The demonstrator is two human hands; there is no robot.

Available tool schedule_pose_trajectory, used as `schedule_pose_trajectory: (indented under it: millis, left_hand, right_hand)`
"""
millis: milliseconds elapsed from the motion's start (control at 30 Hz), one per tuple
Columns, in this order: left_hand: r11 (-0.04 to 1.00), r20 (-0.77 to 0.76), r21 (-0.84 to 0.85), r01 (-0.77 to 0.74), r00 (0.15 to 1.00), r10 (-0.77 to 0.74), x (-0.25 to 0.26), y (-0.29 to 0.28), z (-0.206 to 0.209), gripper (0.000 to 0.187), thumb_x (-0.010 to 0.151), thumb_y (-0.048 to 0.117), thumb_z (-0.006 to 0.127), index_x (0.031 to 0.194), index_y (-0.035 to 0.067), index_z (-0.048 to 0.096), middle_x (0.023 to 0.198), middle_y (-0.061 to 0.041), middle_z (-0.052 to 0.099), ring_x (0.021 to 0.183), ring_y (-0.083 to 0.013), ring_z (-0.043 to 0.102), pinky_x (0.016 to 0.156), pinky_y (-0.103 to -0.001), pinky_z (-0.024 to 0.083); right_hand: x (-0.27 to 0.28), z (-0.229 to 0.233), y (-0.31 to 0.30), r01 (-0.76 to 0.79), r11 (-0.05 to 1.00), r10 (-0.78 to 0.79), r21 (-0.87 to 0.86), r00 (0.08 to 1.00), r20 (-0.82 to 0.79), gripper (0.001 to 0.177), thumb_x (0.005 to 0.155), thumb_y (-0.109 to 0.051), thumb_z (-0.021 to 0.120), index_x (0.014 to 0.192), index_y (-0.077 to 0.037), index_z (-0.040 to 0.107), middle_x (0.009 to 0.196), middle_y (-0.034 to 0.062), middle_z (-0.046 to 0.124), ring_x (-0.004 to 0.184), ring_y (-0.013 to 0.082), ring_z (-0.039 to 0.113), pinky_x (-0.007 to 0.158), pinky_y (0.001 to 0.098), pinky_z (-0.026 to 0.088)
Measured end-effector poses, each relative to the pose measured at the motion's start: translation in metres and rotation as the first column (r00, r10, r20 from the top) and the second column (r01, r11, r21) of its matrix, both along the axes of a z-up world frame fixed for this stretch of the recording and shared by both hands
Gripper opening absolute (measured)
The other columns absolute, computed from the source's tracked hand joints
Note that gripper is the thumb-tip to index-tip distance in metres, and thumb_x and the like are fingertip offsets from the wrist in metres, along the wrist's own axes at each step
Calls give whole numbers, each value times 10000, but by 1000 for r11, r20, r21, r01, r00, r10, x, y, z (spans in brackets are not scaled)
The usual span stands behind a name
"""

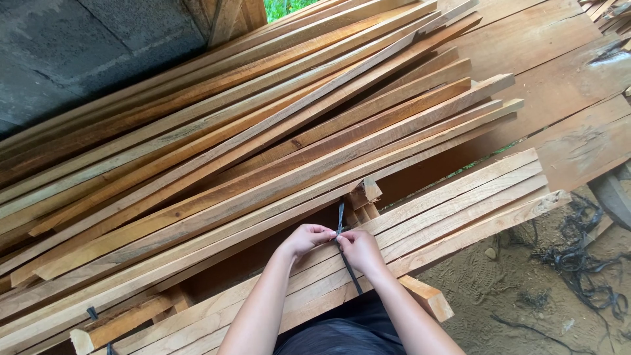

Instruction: Sorting thin wooden planks and bundling them together using black ties and a tightening tool.

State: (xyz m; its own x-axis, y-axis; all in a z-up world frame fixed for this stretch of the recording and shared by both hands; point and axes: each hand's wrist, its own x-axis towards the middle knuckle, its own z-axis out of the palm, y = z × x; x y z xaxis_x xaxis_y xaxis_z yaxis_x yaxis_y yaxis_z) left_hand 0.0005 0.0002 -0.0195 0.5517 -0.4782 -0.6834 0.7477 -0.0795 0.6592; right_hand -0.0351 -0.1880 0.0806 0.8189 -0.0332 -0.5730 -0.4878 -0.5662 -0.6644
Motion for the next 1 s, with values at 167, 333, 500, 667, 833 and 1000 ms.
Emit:
schedule_pose_trajectory:
  millis: [167,333,500,667,833,1000]
  left_hand:
    - [999,8,39,-20,1000,19,-2,-2,14,210,912,218,763,1056,71,802,1013,-46,795,945,-114,708,922,-278,545]
    - [997,-39,43,-58,997,59,0,-2,19,203,910,214,752,1055,81,802,1001,-35,800,934,-103,713,909,-273,552]
    - [997,-108,67,48,993,-41,6,1,29,220,914,282,750,1057,122,798,978,10,792,937,-71,687,921,-246,519]
    - [995,-89,96,4,996,5,3,-2,20,221,911,281,771,1040,107,810,945,-6,778,896,-92,649,908,-276,497]
    - [999,-11,37,-5,1000,5,-2,1,5,208,929,264,755,1028,90,809,946,-10,782,897,-76,656,889,-245,496]
    - [999,-24,-11,-38,999,38,-3,6,8,189,934,249,737,1010,88,802,895,-12,764,838,-90,650,847,-267,529]
  right_hand:
    - [0,-26,-1,-28,998,29,-49,999,17,271,938,-261,687,910,-13,793,809,85,731,717,167,661,709,325,540]
    - [2,-36,-3,211,938,-112,276,936,-332,318,1008,-263,615,801,-38,703,655,-4,596,510,90,482,483,272,390]
    - [-2,-36,-3,396,806,-189,441,877,-442,231,1006,-259,606,838,-106,646,639,-60,515,448,47,358,412,232,258]
    - [1,-5,7,308,890,-173,336,910,-376,280,973,-333,687,828,-95,667,638,-62,518,491,52,400,451,232,307]
    - [-7,-7,19,47,997,-37,65,989,-143,348,896,-366,779,812,-37,703,628,-5,615,551,112,555,542,285,461]
    - [-13,13,21,32,997,-16,-71,977,213,198,889,-230,688,910,-34,708,684,129,707,615,274,693,608,397,548]
